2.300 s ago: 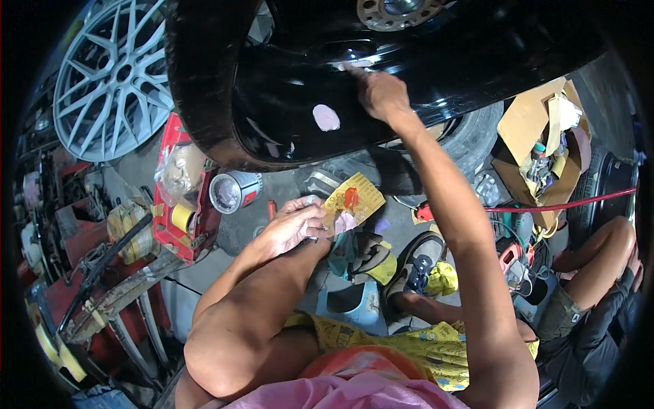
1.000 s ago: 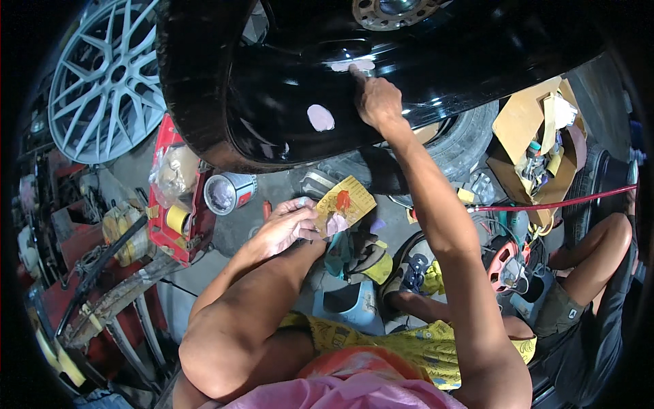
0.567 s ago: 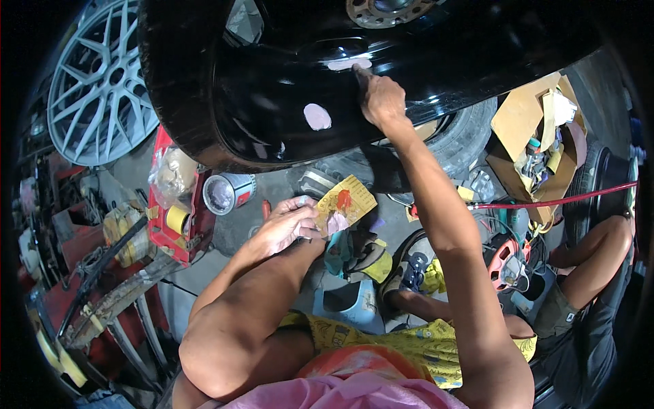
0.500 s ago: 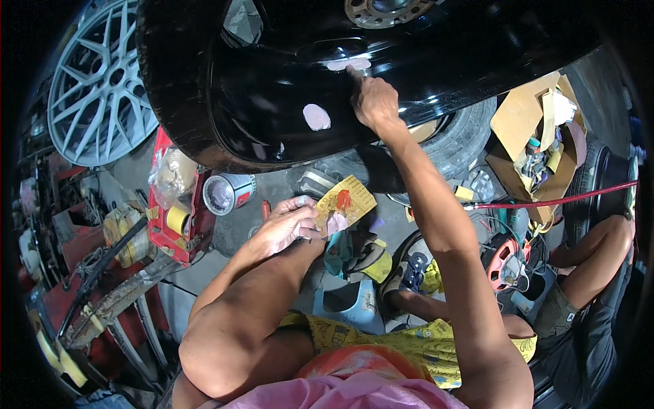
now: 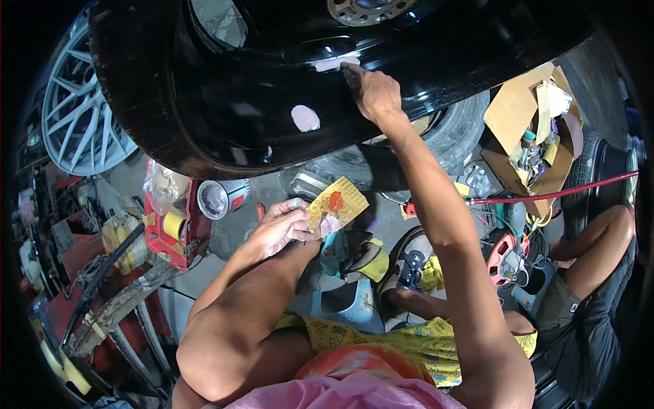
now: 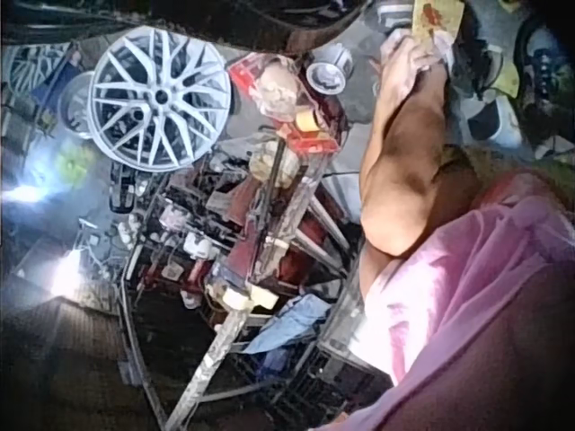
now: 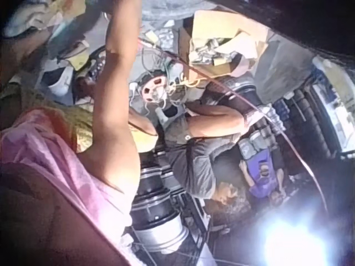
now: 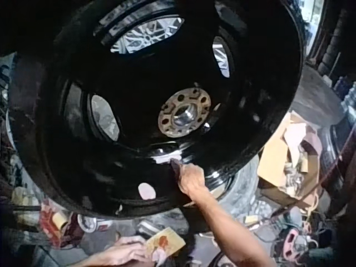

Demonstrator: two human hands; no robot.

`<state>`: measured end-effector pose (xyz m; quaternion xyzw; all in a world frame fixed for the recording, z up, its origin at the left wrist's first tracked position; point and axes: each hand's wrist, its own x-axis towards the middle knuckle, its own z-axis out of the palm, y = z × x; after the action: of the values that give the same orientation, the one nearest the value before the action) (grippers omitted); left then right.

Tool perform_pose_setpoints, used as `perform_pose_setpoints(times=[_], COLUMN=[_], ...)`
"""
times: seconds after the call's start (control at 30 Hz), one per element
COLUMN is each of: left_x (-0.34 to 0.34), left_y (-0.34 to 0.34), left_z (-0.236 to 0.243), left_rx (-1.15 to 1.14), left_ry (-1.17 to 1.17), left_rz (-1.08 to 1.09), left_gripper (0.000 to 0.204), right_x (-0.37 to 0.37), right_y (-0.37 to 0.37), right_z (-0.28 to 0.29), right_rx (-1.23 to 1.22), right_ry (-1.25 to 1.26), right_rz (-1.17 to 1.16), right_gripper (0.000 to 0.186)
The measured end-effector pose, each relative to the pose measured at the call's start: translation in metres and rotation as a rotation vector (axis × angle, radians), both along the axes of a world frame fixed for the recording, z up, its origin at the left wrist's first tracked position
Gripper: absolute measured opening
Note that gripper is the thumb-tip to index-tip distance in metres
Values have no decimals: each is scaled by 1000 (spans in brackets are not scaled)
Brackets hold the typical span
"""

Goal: The person applies a pink filler material to small indentations on the inner surface of a black car rim using their fingers, then smooths it out.

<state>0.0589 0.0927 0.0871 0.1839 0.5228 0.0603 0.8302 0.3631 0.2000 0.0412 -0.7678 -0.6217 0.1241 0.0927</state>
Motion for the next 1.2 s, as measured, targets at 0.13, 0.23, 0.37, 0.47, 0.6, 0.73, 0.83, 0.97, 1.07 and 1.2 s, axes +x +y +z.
perform_pose_setpoints(times=[0.13,0.23,0.37,0.47,0.6,0.73,0.83,0.97,1.07,1.2], left_x=[0,2,2,5,10,9,19,23,34,39], left_y=[2,3,0,-1,3,9,15,17,18,19], left_z=[-1,4,1,4,13,13,17,20,27,30], left_rx=[24,23,16,23,42,68,111,131,145,146], left_ry=[-30,-26,-31,-24,-44,-59,-80,-100,-111,-88], left_rz=[-18,-27,-6,-8,17,52,66,84,82,104], left_gripper=[8,8,9,9,10,12,12,13,13,12], right_x=[22,24,15,1,10,17,11,-6,-16,-25], right_y=[0,3,2,-8,-41,-105,-146,-180,-187,-191], right_z=[-9,-13,-18,-10,10,71,79,95,98,98], right_rx=[51,99,-5,112,288,235,479,300,213,146], right_ry=[-69,-41,-45,146,403,567,643,493,392,367], right_rz=[-40,-76,-50,60,-17,65,175,503,538,533], right_gripper=[21,20,32,48,44,33,32,47,58,60])
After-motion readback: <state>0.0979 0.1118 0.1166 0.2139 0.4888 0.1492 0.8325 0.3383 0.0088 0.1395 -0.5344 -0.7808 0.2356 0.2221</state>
